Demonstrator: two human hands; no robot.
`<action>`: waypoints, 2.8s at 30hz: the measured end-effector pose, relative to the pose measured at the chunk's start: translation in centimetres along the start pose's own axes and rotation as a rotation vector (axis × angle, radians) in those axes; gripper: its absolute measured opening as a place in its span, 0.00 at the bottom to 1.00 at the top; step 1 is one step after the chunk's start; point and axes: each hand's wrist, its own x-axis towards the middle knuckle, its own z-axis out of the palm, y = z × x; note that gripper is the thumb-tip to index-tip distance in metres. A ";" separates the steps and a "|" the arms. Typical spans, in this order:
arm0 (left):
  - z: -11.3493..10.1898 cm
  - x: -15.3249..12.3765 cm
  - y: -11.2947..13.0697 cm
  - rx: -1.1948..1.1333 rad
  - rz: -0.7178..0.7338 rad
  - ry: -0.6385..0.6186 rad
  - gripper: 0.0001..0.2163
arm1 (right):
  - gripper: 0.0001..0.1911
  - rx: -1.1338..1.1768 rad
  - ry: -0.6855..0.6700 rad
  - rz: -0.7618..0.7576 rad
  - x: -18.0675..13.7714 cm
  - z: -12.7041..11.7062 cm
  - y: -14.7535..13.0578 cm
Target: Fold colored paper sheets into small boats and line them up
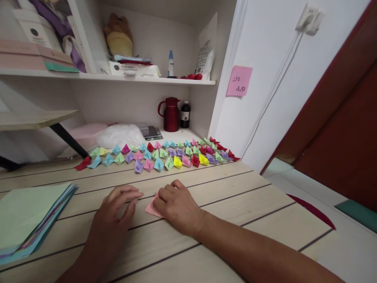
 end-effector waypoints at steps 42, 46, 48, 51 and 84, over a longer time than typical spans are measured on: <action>2.1 0.5 -0.9 0.203 0.053 -0.413 0.04 | 0.10 0.867 -0.169 0.421 -1.6 -1.2 4.3; 2.1 0.5 -1.0 0.206 0.061 -0.421 0.04 | 0.03 0.791 -0.166 0.453 -1.5 -0.9 4.5; 2.1 0.5 -1.0 0.206 0.062 -0.416 0.03 | 0.06 0.757 -0.143 0.457 -1.4 -0.8 4.5; 2.0 0.5 -0.8 0.222 0.061 -0.415 0.04 | 0.10 0.648 -0.123 0.468 -1.1 -0.4 4.1; 0.0 -0.5 0.9 0.285 0.106 -0.862 0.28 | 0.06 0.602 -0.117 0.344 -0.5 -0.5 1.7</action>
